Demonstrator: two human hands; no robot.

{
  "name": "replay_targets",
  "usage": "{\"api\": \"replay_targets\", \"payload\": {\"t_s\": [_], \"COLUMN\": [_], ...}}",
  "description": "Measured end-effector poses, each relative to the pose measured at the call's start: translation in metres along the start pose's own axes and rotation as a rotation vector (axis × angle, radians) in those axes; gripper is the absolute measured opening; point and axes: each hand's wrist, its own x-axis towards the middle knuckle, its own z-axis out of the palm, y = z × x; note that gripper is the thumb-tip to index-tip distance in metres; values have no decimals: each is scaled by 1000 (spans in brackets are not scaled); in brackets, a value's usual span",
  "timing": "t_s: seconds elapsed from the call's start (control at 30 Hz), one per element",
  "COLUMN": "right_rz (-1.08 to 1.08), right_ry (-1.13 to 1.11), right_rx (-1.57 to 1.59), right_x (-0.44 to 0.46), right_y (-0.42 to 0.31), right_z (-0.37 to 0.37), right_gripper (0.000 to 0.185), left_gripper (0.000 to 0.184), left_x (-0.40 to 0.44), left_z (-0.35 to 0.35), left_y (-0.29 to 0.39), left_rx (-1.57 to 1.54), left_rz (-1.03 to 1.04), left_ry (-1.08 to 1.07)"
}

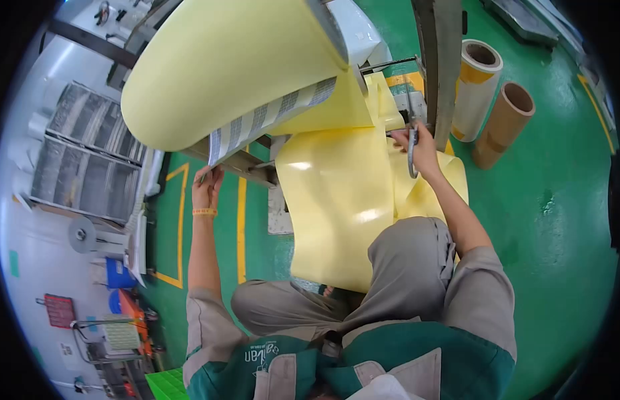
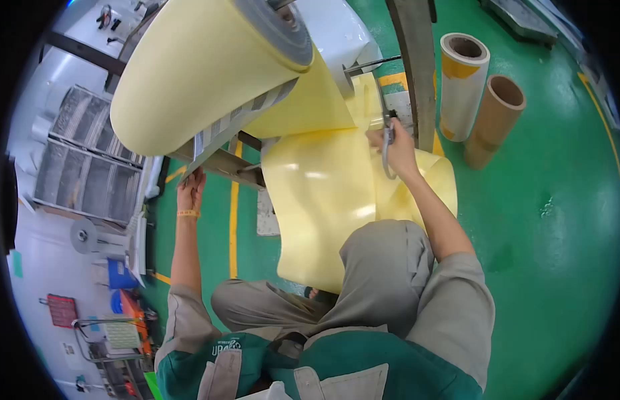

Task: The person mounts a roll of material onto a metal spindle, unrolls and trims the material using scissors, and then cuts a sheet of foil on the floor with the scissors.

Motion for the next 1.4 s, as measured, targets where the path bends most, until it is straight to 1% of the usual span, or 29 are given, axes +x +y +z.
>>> {"api": "replay_targets", "payload": {"t_s": [0.07,0.13,0.17,0.27,0.37,0.4,0.5,0.53,0.57,0.63,0.67,0.7,0.77,0.87,1.0,1.1,1.13,1.23,1.27,1.37,1.4], "right_rz": [172,86,33,109,34,-5,-316,-378,-418,-498,-494,-587,-625,-515,-532,-585,-599,-596,-520,-637,-640], "right_ry": [-121,-83,-52,45,99,108,165,145,121,75,30,6,-44,-131,-150,-112,-93,-88,-114,-63,-67], "right_rx": [93,-67,-158,130,358,305,282,362,436,585,423,538,626,676,667,696,642,585,563,586,600], "right_x": [-6,-3,0,8,9,7,14,17,21,25,27,31,40,38,48,46,48,43,41,39,38], "right_y": [-31,-31,-34,-40,-69,-82,-102,-108,-114,-132,-139,-144,-151,-163,-161,-159,-157,-154,-155,-156,-157], "right_z": [9,10,9,11,17,17,25,28,33,38,35,40,52,45,44,49,51,52,51,55,55], "right_gripper": [40,40,39,35,31,28,28,25,24,21,19,19,18,18,14,16,17,17,19,23,31], "left_gripper": [18,24,24,23,21,15,10,8,16,27,36,31,23,17,18,22,28,28,34,40,44], "left_x": [-5,-9,-8,-15,-22,-22,-14,-15,-15,-5,-4,1,7,28,41,47,47,55,59,68,69], "left_z": [7,7,4,6,4,-4,-10,4,19,31,36,42,64,75,78,84,89,93,91,94,96], "left_y": [15,22,23,33,45,50,71,80,86,99,105,105,109,114,116,122,124,130,132,138,139], "left_rx": [27,28,41,109,279,399,741,779,795,693,734,481,393,301,229,215,244,296,328,323,349], "left_rz": [-18,-26,-31,-36,24,80,413,484,506,527,506,512,528,629,699,708,711,759,776,744,746], "left_ry": [16,-3,7,43,39,87,85,118,257,262,272,188,241,135,374,425,453,556,558,633,664]}}
